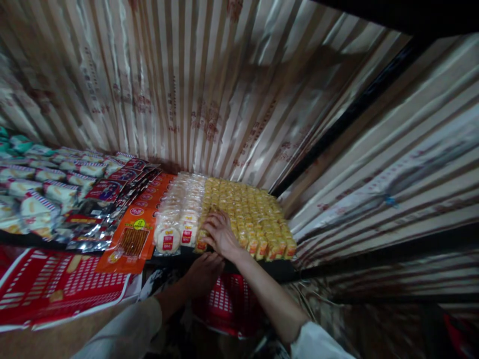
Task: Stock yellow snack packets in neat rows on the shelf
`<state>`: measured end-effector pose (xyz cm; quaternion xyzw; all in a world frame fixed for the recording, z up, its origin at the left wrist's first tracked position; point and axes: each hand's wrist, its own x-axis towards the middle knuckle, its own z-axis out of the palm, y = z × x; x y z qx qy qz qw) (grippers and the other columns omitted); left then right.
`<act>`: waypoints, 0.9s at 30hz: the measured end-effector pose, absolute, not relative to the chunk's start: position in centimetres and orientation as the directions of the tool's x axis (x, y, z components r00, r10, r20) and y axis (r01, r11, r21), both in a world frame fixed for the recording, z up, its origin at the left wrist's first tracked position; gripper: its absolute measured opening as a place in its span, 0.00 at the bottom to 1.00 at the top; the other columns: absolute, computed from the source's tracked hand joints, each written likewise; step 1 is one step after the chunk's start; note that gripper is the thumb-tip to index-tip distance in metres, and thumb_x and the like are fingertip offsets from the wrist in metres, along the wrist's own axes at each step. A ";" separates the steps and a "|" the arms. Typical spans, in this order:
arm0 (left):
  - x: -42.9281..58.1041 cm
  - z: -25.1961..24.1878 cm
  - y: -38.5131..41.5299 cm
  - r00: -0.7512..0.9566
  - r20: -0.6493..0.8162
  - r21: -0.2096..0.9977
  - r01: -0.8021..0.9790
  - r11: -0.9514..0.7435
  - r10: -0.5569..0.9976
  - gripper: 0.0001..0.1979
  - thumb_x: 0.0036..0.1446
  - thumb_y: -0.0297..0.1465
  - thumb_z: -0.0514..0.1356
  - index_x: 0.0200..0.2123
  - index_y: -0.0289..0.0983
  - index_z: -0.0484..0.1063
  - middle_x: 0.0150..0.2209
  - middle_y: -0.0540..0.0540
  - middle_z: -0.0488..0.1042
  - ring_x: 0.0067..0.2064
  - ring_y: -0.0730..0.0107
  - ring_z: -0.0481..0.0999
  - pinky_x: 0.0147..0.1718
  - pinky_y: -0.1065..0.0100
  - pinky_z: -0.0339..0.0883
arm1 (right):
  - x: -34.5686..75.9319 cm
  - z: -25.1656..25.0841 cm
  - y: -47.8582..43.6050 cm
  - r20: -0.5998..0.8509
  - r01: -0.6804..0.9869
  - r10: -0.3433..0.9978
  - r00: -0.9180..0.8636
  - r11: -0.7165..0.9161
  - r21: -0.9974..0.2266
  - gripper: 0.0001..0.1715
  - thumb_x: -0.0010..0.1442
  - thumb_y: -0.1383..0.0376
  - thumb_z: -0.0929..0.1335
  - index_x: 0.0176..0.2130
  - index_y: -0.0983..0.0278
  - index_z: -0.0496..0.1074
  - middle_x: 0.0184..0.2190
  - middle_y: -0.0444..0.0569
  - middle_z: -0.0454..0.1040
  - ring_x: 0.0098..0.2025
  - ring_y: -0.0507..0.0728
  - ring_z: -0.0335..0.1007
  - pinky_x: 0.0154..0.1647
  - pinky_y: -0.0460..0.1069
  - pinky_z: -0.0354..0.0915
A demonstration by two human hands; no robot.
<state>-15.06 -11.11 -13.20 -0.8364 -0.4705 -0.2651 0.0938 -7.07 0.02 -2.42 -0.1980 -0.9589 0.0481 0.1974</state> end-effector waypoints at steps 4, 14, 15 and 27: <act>-18.0 -14.8 -13.6 0.247 0.539 0.138 0.917 -0.374 0.805 0.18 0.57 0.25 0.48 0.51 0.34 0.65 0.51 0.38 0.69 0.55 0.57 0.65 0.50 0.55 0.64 | -7.0 -3.5 -0.6 0.349 0.420 0.459 -0.817 0.889 -0.185 0.13 0.54 0.64 0.71 0.41 0.61 0.70 0.43 0.50 0.67 0.55 0.63 0.54 0.60 0.64 0.44; -18.8 -15.7 -12.1 0.204 0.514 0.265 0.886 -0.381 0.833 0.22 0.56 0.22 0.46 0.55 0.29 0.60 0.53 0.35 0.66 0.58 0.58 0.62 0.54 0.53 0.62 | -7.3 -3.8 -1.3 0.318 0.484 0.519 -0.793 0.855 -0.187 0.13 0.53 0.71 0.67 0.41 0.63 0.69 0.48 0.52 0.67 0.58 0.64 0.50 0.60 0.64 0.44; -18.7 -15.6 -12.2 0.205 0.507 0.267 0.887 -0.378 0.837 0.22 0.56 0.23 0.47 0.55 0.29 0.60 0.53 0.34 0.66 0.58 0.57 0.62 0.54 0.54 0.62 | -7.4 -3.9 -1.5 0.325 0.486 0.521 -0.789 0.854 -0.188 0.14 0.54 0.71 0.66 0.43 0.63 0.69 0.49 0.53 0.67 0.59 0.64 0.49 0.60 0.65 0.44; -20.5 -14.3 -16.4 -0.019 0.583 0.355 0.905 -0.234 0.813 0.19 0.55 0.25 0.48 0.49 0.31 0.65 0.54 0.33 0.63 0.58 0.54 0.60 0.53 0.50 0.62 | -9.0 -5.1 -8.5 0.520 0.411 0.585 -0.622 0.809 -0.419 0.21 0.63 0.70 0.56 0.53 0.63 0.66 0.55 0.55 0.63 0.57 0.58 0.58 0.57 0.56 0.61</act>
